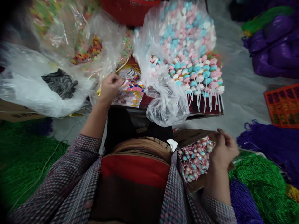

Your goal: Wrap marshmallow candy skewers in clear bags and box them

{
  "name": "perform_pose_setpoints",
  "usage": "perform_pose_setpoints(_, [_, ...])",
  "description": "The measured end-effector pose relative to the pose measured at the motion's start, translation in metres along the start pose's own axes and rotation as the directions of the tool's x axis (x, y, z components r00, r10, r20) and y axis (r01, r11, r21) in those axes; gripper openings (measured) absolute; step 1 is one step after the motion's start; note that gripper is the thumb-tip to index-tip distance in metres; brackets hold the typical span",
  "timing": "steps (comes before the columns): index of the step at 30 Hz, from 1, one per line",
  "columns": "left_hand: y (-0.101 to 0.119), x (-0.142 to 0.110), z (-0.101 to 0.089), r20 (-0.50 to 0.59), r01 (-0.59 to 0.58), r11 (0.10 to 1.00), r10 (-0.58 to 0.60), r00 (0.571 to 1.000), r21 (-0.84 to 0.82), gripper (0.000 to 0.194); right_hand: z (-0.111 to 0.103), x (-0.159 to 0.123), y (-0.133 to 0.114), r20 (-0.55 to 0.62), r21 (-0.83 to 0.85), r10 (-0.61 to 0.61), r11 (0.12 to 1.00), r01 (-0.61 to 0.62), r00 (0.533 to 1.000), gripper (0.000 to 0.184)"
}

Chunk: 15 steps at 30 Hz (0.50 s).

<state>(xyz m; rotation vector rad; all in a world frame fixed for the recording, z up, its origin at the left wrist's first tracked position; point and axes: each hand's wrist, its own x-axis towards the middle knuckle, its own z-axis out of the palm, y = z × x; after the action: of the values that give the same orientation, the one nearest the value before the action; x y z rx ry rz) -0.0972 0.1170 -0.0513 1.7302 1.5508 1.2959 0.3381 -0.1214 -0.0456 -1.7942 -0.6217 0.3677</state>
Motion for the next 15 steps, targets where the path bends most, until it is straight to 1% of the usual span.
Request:
perform_pose_setpoints(1, [0.013, -0.006, -0.001, 0.002, 0.013, 0.996, -0.013, 1.0, -0.089, 0.021, 0.012, -0.007, -0.022, 0.063, 0.072, -0.036, 0.997, 0.032, 0.997, 0.013])
perform_pose_setpoints(2, [0.027, -0.014, -0.001, 0.007, 0.022, 0.986, -0.021, 1.0, -0.166, 0.023, 0.026, -0.015, -0.044, 0.133, 0.153, -0.081, 0.986, 0.06, 0.988, 0.011])
perform_pose_setpoints(4, [0.054, -0.032, 0.003, 0.021, 0.016, 0.966, -0.011, 1.0, -0.257, 0.026, 0.059, -0.035, -0.083, 0.306, 0.304, -0.15, 0.951, 0.053, 0.94, 0.006])
perform_pose_setpoints(5, [0.065, -0.042, 0.006, 0.023, -0.005, 0.962, 0.012, 1.0, -0.274, 0.027, 0.078, -0.045, -0.099, 0.466, 0.317, -0.146, 0.948, -0.011, 0.873, 0.014])
perform_pose_setpoints(6, [0.075, -0.051, 0.01, 0.01, -0.044, 0.965, 0.049, 0.999, -0.259, 0.027, 0.098, -0.054, -0.11, 0.593, 0.304, -0.131, 0.95, -0.07, 0.795, 0.022])
perform_pose_setpoints(7, [0.083, -0.059, 0.014, -0.016, -0.091, 0.973, 0.09, 0.996, -0.213, 0.028, 0.118, -0.063, -0.117, 0.692, 0.285, -0.135, 0.954, -0.096, 0.709, 0.029])
perform_pose_setpoints(8, [0.089, -0.066, 0.018, -0.035, -0.14, 0.977, 0.136, 0.99, -0.162, 0.027, 0.137, -0.07, -0.121, 0.748, 0.285, -0.155, 0.953, -0.101, 0.646, 0.034])
perform_pose_setpoints(9, [0.094, -0.072, 0.021, -0.051, -0.187, 0.975, 0.182, 0.982, -0.12, 0.027, 0.155, -0.077, -0.122, 0.787, 0.287, -0.171, 0.952, -0.105, 0.593, 0.039])
perform_pose_setpoints(10, [0.097, -0.077, 0.023, -0.057, -0.227, 0.969, 0.223, 0.973, -0.096, 0.026, 0.17, -0.082, -0.122, 0.802, 0.298, -0.188, 0.949, -0.107, 0.568, 0.042])
perform_pose_setpoints(11, [0.098, -0.081, 0.024, -0.049, -0.257, 0.962, 0.253, 0.966, -0.096, 0.025, 0.182, -0.086, -0.12, 0.808, 0.308, -0.198, 0.945, -0.112, 0.555, 0.043])
perform_pose_setpoints(12, [0.099, -0.083, 0.024, -0.028, -0.271, 0.955, 0.27, 0.962, -0.116, 0.025, 0.191, -0.088, -0.118, 0.804, 0.313, -0.197, 0.942, -0.119, 0.561, 0.043])
perform_pose_setpoints(13, [0.098, -0.084, 0.023, 0.009, -0.264, 0.954, 0.268, 0.963, -0.146, 0.025, 0.196, -0.09, -0.116, 0.799, 0.313, -0.191, 0.942, -0.123, 0.57, 0.042])
perform_pose_setpoints(14, [0.098, -0.085, 0.021, 0.059, -0.232, 0.956, 0.246, 0.967, -0.182, 0.024, 0.198, -0.091, -0.115, 0.796, 0.304, -0.182, 0.945, -0.122, 0.577, 0.04])
perform_pose_setpoints(15, [0.097, -0.084, 0.018, 0.12, -0.177, 0.958, 0.207, 0.971, -0.225, 0.023, 0.198, -0.09, -0.115, 0.796, 0.29, -0.173, 0.95, -0.115, 0.579, 0.037])
